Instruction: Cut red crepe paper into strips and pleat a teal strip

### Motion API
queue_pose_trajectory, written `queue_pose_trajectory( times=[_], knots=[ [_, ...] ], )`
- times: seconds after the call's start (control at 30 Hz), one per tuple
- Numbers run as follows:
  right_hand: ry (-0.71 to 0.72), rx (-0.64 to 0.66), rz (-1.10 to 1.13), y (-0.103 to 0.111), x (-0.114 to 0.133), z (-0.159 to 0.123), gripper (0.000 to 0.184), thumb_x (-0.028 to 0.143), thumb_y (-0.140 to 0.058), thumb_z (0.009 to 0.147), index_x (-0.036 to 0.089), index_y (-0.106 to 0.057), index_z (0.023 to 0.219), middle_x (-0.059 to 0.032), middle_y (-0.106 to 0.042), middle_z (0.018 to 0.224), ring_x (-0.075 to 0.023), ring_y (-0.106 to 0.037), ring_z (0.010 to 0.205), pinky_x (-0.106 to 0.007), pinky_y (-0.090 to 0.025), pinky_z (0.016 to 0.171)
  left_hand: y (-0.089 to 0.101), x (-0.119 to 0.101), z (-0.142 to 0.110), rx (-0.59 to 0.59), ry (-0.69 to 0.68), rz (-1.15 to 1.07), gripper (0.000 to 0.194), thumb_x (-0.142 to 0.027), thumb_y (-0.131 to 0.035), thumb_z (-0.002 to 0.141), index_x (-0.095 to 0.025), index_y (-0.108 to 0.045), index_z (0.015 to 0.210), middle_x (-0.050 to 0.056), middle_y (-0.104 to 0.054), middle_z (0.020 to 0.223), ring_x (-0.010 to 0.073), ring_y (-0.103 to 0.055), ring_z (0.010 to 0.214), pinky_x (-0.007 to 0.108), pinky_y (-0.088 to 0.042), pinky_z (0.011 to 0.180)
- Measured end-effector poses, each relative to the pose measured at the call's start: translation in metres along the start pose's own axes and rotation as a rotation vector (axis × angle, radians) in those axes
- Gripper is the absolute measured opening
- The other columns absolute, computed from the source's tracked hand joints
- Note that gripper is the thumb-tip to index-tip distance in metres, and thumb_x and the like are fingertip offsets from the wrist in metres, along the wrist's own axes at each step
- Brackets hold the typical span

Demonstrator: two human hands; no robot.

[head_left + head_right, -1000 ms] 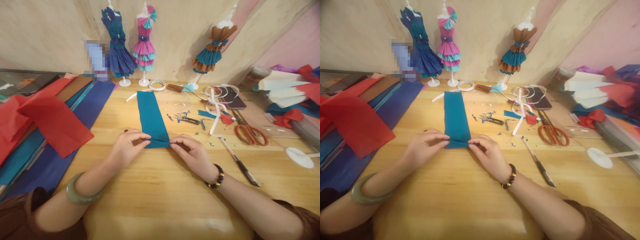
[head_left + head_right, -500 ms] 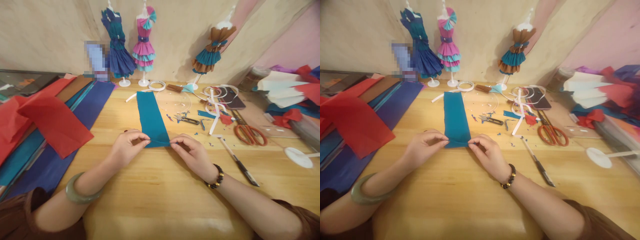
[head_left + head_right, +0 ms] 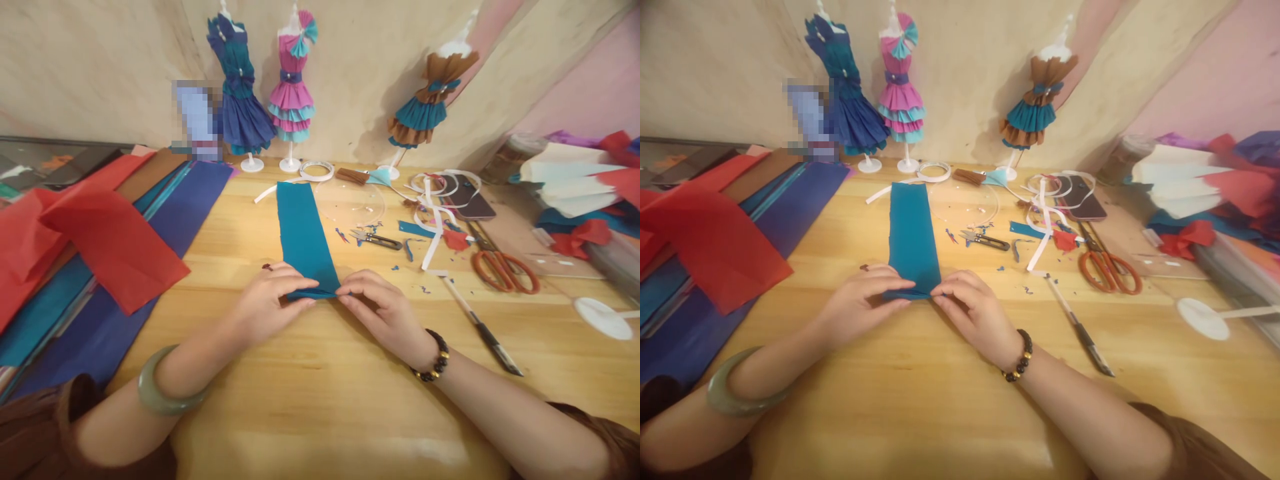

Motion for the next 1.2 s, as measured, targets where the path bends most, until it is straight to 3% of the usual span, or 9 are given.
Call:
queue_pose_trajectory(
  times=[0.17,0.33,0.5,0.63,0.9,1.03,1.2],
  knots=[
    [0.014,0.006,-0.020,-0.001,0.002,0.000,0.014,0.021,-0.058,0.089,0.024,-0.066,0.100,-0.0058,-0.067,0.095,-0.0191,-0.062,0.091,-0.036,-0.052,0.080,-0.002,-0.003,-0.001,-0.029,-0.074,0.008,0.012,-0.018,-0.060,0.086,-0.018,-0.072,0.085,0.004,-0.073,0.078,0.0157,-0.064,0.075,0.031,-0.048,0.074],
    [0.110,0.043,-0.108,-0.007,0.008,0.000,0.028,0.024,-0.065,0.085,0.023,-0.062,0.112,-0.0072,-0.067,0.099,-0.0205,-0.060,0.093,-0.038,-0.051,0.081,-0.005,-0.009,-0.002,-0.023,-0.104,0.013,0.012,-0.016,-0.060,0.086,-0.018,-0.071,0.084,0.003,-0.072,0.077,0.0152,-0.063,0.074,0.032,-0.046,0.076],
    [0.177,0.025,-0.186,-0.010,0.014,-0.001,0.017,0.021,-0.063,0.086,0.023,-0.065,0.103,-0.0068,-0.067,0.093,-0.0203,-0.059,0.088,-0.038,-0.049,0.080,-0.010,-0.013,-0.002,0.042,-0.104,0.048,0.013,-0.016,-0.059,0.086,-0.019,-0.070,0.082,0.002,-0.071,0.078,0.0154,-0.062,0.076,0.032,-0.044,0.075],
    [0.168,0.009,-0.181,-0.009,0.015,-0.001,0.009,0.018,-0.060,0.088,0.021,-0.067,0.093,-0.0056,-0.067,0.086,-0.0183,-0.058,0.082,-0.036,-0.049,0.076,-0.009,-0.012,-0.002,0.050,-0.086,0.050,0.012,-0.018,-0.059,0.087,-0.020,-0.070,0.084,0.001,-0.071,0.077,0.0154,-0.061,0.077,0.032,-0.044,0.076],
    [0.098,-0.023,-0.119,-0.005,0.008,-0.001,0.010,0.019,-0.061,0.088,0.022,-0.069,0.093,-0.0052,-0.068,0.085,-0.0181,-0.060,0.082,-0.035,-0.051,0.074,-0.004,0.000,-0.002,0.006,0.069,-0.077,0.007,-0.021,-0.065,0.082,-0.019,-0.071,0.079,0.003,-0.072,0.077,0.0147,-0.063,0.074,0.028,-0.048,0.072],
    [0.087,-0.006,-0.121,-0.006,0.007,-0.001,0.014,0.022,-0.064,0.086,0.022,-0.069,0.098,-0.0053,-0.068,0.087,-0.0189,-0.061,0.083,-0.035,-0.051,0.075,-0.004,-0.003,-0.002,0.012,0.046,-0.078,0.008,-0.021,-0.064,0.083,-0.019,-0.071,0.079,0.003,-0.072,0.076,0.0152,-0.063,0.075,0.029,-0.049,0.072],
    [0.080,0.007,-0.124,-0.006,0.007,-0.001,0.010,0.022,-0.062,0.087,0.024,-0.070,0.092,-0.0045,-0.067,0.084,-0.0180,-0.060,0.080,-0.035,-0.050,0.073,-0.003,-0.005,0.000,0.021,0.032,-0.085,0.009,-0.022,-0.064,0.083,-0.019,-0.071,0.079,0.003,-0.072,0.076,0.0158,-0.063,0.074,0.030,-0.049,0.072]
  ],
)
Point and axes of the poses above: each hand's wrist, its own z-axis towards the middle knuckle, its own y-axis out of the back of the hand, x = y × z, the point moved 5 cm from there along z, towards the middle knuckle
